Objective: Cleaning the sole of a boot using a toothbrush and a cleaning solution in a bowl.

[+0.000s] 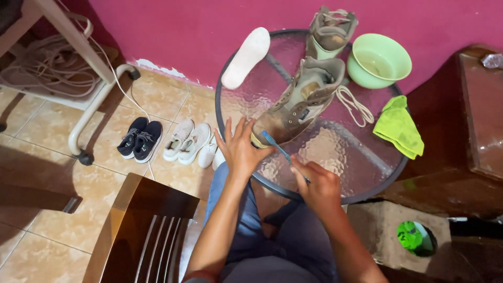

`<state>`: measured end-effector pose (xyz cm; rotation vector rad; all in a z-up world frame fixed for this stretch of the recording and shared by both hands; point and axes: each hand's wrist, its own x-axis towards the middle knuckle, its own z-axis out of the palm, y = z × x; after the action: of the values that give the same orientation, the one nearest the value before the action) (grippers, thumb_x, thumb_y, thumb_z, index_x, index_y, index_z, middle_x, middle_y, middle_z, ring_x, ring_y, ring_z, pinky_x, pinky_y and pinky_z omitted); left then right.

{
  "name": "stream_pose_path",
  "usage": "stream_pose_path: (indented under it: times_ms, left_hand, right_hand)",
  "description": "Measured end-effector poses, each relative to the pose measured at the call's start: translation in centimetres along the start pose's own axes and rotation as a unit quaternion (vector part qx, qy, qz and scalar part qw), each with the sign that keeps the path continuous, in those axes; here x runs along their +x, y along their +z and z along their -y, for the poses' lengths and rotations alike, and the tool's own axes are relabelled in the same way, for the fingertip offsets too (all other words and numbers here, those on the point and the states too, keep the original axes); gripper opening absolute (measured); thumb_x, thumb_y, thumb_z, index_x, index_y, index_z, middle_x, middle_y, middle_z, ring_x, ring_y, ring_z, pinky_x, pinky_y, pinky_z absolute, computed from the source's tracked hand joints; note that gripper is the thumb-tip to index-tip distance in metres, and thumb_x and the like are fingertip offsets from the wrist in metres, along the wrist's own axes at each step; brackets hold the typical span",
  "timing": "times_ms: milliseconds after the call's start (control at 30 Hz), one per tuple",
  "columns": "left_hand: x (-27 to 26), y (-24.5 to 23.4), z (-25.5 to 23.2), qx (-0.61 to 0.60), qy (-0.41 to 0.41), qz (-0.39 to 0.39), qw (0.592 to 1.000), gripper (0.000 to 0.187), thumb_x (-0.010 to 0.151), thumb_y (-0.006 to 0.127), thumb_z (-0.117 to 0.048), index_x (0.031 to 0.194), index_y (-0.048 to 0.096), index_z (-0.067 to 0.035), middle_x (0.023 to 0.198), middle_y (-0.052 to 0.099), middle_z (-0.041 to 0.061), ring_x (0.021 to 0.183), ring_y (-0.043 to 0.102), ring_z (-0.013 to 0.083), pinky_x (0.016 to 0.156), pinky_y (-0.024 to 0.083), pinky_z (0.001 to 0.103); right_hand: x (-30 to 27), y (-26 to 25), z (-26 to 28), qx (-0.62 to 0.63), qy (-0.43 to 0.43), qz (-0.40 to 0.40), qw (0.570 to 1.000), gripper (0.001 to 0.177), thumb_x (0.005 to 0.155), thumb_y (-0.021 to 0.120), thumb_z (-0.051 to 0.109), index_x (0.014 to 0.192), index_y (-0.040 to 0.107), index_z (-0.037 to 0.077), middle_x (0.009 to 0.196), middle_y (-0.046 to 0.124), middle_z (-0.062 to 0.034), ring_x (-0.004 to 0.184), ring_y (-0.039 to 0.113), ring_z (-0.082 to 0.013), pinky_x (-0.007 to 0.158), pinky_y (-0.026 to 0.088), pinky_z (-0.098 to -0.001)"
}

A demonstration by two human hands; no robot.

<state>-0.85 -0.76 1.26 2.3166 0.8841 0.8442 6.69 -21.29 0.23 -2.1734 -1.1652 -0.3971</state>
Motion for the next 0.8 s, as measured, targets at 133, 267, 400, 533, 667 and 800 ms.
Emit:
stream_pose_path:
  times_ms: [133,267,400,533,667,800]
  left_hand:
    - [-0.3,1.7,2.0,0.014,0.013,0.006,1.000,0.088,0.050,0.089,-0.054,0.129,0.068,-0.022,0.137,0.065,0.005,0.143,0.041,0.0355,0.115,0.007,0.067]
    - [0.1,1.8,2.6,0.008,0.014,-0.007,1.000,0.082,0.051,0.089,-0.049,0.128,0.069,-0.028,0.141,0.063,-0.002,0.145,0.039,0.0290,0.119,0.008,0.061]
    - [-0.2,1.9,2.7,-0.007,0.007,-0.003,1.000,0.086,0.048,0.090,-0.043,0.130,0.068,-0.028,0.140,0.063,-0.001,0.146,0.038,0.0293,0.120,0.002,0.060]
    - [-0.4,2.0,3.0,-0.026,0.016,-0.017,0.999,0.084,0.048,0.089,-0.040,0.129,0.069,-0.027,0.138,0.065,-0.002,0.146,0.039,0.0296,0.119,0.007,0.060]
    - [-0.4,2.8,3.2,-0.026,0.041,-0.021,0.999,0.084,0.047,0.090,-0.042,0.127,0.070,-0.029,0.135,0.067,-0.004,0.145,0.040,0.0281,0.119,0.007,0.060]
    - [-0.2,1.4,2.1,-0.041,0.033,-0.042,0.998,0.083,0.049,0.091,-0.045,0.127,0.070,-0.028,0.129,0.071,0.000,0.140,0.047,0.0316,0.117,0.010,0.061]
  right_hand:
    - [2.2,1.7,1.8,-0.020,-0.028,0.009,0.999,0.020,0.092,0.070,0.029,0.108,0.082,0.028,0.073,0.071,-0.0026,0.072,0.073,-0.0270,0.063,0.059,-0.0384]
    - [4.7,2.4,3.3,-0.054,-0.046,0.014,0.997,0.014,0.090,0.069,0.036,0.098,0.081,0.035,0.070,0.068,0.0049,0.068,0.072,-0.0200,0.062,0.058,-0.0335]
    - [0.7,0.4,1.3,0.009,0.011,0.020,1.000,0.021,0.088,0.072,0.029,0.104,0.082,0.038,0.072,0.069,0.0069,0.068,0.072,-0.0185,0.061,0.058,-0.0297]
    - [0.8,0.7,1.6,-0.040,0.011,0.036,0.998,0.017,0.087,0.071,0.037,0.101,0.081,0.040,0.075,0.071,0.0061,0.071,0.072,-0.0209,0.066,0.059,-0.0350]
    - [3.9,2.1,3.0,-0.006,0.000,0.002,1.000,0.018,0.086,0.075,0.029,0.101,0.081,0.035,0.078,0.073,0.0057,0.078,0.074,-0.0193,0.068,0.060,-0.0340]
    - [2.2,1.7,1.4,0.039,-0.038,0.005,0.999,0.026,0.087,0.072,0.015,0.108,0.082,0.027,0.081,0.075,-0.0023,0.080,0.074,-0.0259,0.070,0.060,-0.0403]
